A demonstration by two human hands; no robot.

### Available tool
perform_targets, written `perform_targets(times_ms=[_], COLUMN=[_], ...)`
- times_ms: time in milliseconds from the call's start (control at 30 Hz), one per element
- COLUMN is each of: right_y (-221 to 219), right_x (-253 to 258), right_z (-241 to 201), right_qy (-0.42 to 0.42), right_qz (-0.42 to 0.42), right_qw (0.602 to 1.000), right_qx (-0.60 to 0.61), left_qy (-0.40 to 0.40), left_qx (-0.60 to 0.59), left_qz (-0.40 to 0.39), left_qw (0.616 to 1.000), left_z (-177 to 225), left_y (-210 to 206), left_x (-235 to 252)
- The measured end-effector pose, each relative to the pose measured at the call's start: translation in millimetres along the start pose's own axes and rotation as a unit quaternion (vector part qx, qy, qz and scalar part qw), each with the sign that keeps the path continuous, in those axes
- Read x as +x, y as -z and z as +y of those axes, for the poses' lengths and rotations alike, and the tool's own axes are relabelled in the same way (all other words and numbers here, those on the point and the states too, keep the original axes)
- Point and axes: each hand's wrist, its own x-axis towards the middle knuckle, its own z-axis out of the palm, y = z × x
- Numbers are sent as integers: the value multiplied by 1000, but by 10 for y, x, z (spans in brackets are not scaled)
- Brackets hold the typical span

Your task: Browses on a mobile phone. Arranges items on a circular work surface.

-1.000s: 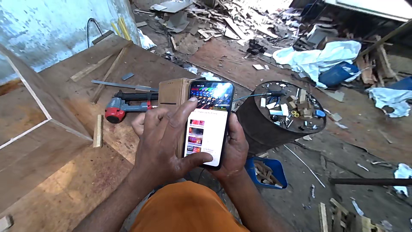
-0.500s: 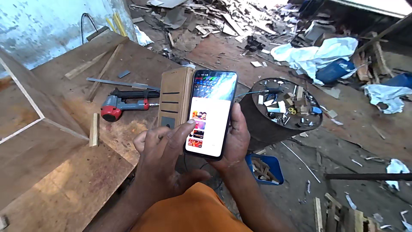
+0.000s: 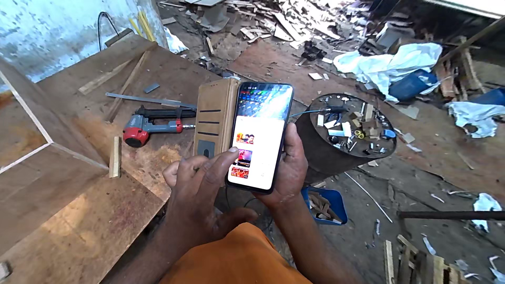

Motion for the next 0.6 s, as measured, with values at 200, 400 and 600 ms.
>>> perform_targets(times_ms=[200, 400, 600], right_y=[6, -13, -11], right_x=[-64, -2, -21], right_z=[-4, 39, 103], right_qy=[0, -11, -15], right_qz=[-21, -19, -22], right_qw=[999, 1000, 999], right_qx=[-43, 19, 20], left_qy=[-2, -7, -14], left_qx=[3, -7, 9], left_qz=[7, 7, 11], left_qw=[1000, 1000, 1000], left_z=[-5, -32, -73], left_y=[-3, 37, 66], left_x=[20, 153, 298])
